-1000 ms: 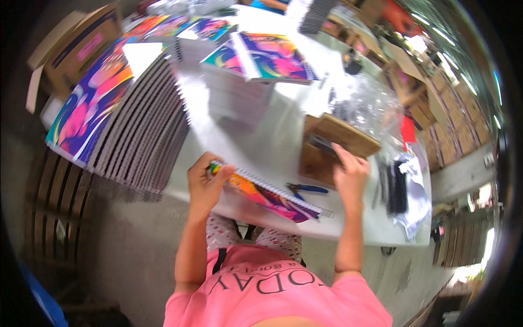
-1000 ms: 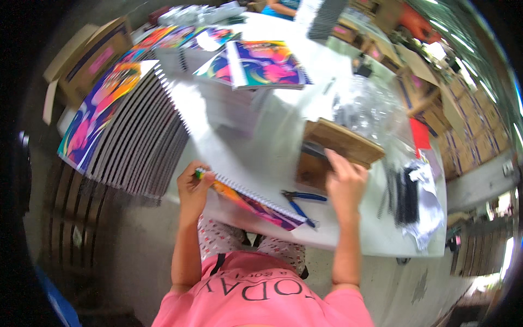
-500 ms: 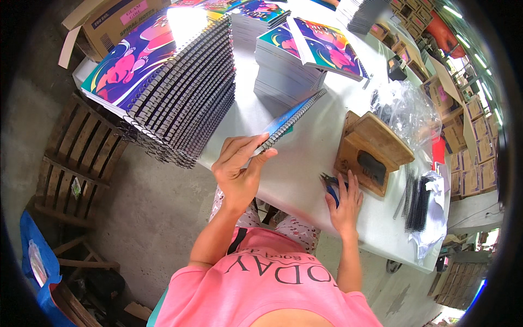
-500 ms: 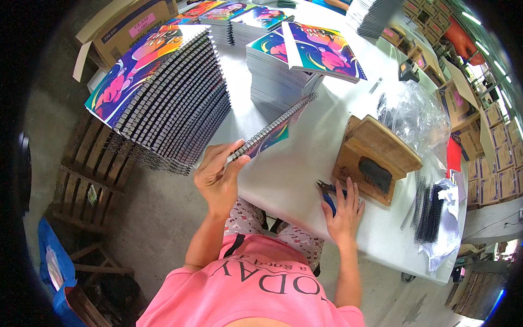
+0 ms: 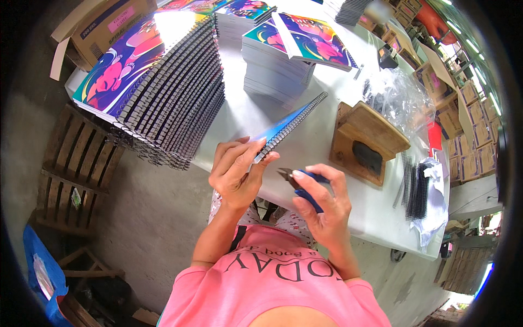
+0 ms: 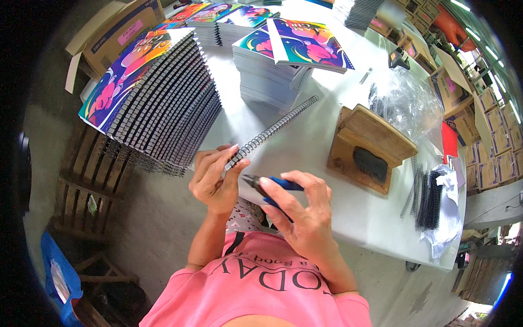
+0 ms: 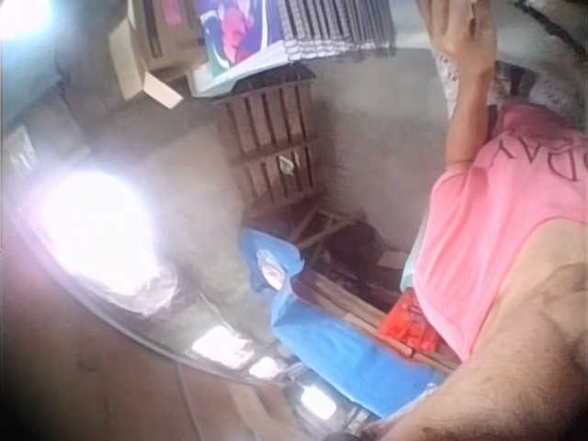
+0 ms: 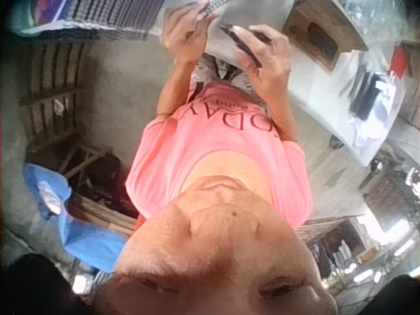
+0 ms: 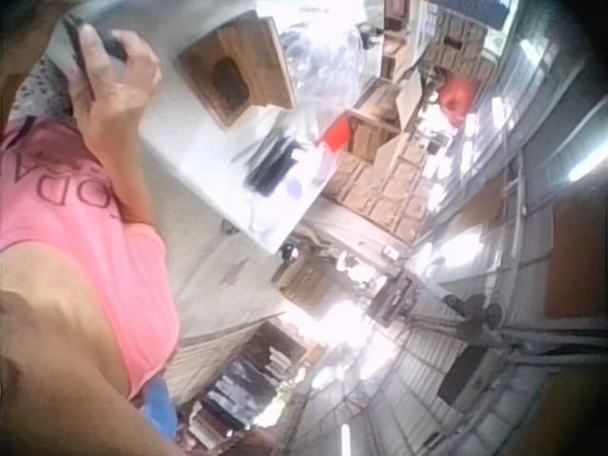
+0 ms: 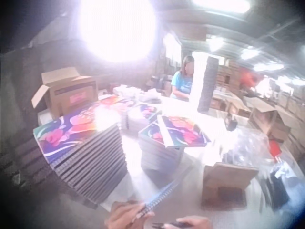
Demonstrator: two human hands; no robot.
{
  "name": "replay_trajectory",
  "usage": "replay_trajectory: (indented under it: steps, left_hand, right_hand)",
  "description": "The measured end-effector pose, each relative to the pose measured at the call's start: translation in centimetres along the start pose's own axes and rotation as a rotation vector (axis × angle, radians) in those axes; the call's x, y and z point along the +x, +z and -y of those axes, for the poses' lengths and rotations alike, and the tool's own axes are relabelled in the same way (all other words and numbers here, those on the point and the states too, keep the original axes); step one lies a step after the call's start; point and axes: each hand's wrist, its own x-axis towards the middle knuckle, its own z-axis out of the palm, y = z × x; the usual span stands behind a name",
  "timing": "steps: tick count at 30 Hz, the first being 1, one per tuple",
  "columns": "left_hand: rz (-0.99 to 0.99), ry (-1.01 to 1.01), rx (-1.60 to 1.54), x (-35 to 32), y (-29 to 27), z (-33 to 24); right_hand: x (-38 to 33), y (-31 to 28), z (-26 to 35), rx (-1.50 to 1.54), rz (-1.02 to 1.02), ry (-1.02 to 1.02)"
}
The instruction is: The person uses pliers to cut and crimp the ends of a plastic spiral binding on a notebook before placing it onto a stack.
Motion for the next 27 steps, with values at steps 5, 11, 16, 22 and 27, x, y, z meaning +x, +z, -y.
replay_trajectory:
  steps: [5,11,16,22,27]
  left_hand:
    - [0.036,0.042,0.035,0.0,-0.1,-0.2]
    - [0.004,0.125,0.028,-0.4,0.3,-0.4]
    - [0.006,0.138,0.042,-0.1,0.7,-0.8]
    - [-0.223,-0.489,-0.535,0.9,0.3,-1.4]
    - [-0.225,-0.495,-0.671,2.2,-0.5,-3.3]
  right_hand:
    - [1.3,0.2,0.5,-0.190,0.011,-0.095]
    - [0.2,0.1,0.0,0.955,0.368,0.613]
    - [-1.5,1.0,-1.5,0.637,0.218,0.402]
    - [-6.1,0.5,-7.5,-0.435,0.210,0.276]
    - [-9.2,0.6,-11.5,-0.661,0.114,0.363]
